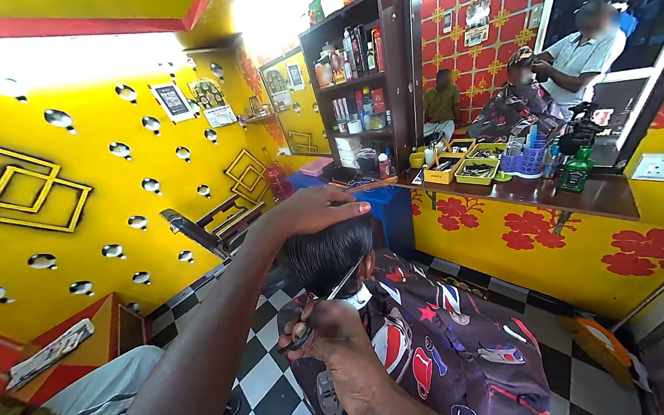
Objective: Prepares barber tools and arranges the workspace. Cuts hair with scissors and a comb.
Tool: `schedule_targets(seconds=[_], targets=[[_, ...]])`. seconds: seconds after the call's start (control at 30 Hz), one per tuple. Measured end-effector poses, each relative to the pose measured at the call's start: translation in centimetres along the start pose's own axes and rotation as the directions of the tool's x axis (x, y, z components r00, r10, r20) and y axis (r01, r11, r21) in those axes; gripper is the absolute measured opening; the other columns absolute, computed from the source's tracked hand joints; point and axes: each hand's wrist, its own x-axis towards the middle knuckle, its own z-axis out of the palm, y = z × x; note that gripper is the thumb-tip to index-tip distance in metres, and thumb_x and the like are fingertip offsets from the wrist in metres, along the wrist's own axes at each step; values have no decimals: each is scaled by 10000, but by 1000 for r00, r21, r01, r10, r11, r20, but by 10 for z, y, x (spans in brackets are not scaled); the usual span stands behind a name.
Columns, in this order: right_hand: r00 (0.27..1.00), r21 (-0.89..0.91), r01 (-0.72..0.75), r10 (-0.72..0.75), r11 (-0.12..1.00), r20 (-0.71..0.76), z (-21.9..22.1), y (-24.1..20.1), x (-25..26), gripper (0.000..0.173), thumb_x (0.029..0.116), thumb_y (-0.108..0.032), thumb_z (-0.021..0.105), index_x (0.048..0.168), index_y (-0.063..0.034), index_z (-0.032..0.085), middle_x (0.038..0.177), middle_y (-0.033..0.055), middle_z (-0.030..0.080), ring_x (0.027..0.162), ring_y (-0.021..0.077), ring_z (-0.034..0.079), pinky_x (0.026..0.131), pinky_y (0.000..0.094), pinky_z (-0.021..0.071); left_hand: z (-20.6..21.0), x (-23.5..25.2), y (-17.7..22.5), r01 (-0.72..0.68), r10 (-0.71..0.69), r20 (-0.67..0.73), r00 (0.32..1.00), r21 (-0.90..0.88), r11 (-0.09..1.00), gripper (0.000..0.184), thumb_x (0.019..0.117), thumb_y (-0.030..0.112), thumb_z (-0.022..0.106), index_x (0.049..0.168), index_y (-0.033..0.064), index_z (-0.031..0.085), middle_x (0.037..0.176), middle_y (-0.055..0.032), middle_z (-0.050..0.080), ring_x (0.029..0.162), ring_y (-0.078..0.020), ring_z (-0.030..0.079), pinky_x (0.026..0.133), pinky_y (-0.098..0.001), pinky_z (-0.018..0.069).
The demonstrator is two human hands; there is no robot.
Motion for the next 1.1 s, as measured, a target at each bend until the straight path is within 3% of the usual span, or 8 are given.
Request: schedule_targets(seconds=[0.37,0.63,1.1], targets=[[1000,33,-18,18,999,-20,-1,0,-1,146,931,94,635,1040,9,584,939,108,714,858,187,733,787,324,627,0,0,-1,-4,4,-6,1000,1,1000,653,979,703,440,1361,226,670,1454,-45,581,1376,-233,510,1129,-571,380],[988,-28,-9,13,1000,155,-9,7,-6,222,907,77,676,1098,20,580,1031,125,720,950,201,724,866,342,605,-1,-3,0,3,-3,-8,1000,3,1000,651,982,704,430,1367,237,667,1455,-31,582,1380,-222,508,1133,-562,381],[998,13,-55,54,998,42,-1,-12,0,134,943,67,624,1059,8,595,1030,132,727,936,212,738,790,332,626,0,-2,0,-46,46,-19,999,-17,999,598,993,662,463,1343,230,684,1415,-35,605,1346,-220,532,1111,-569,396]])
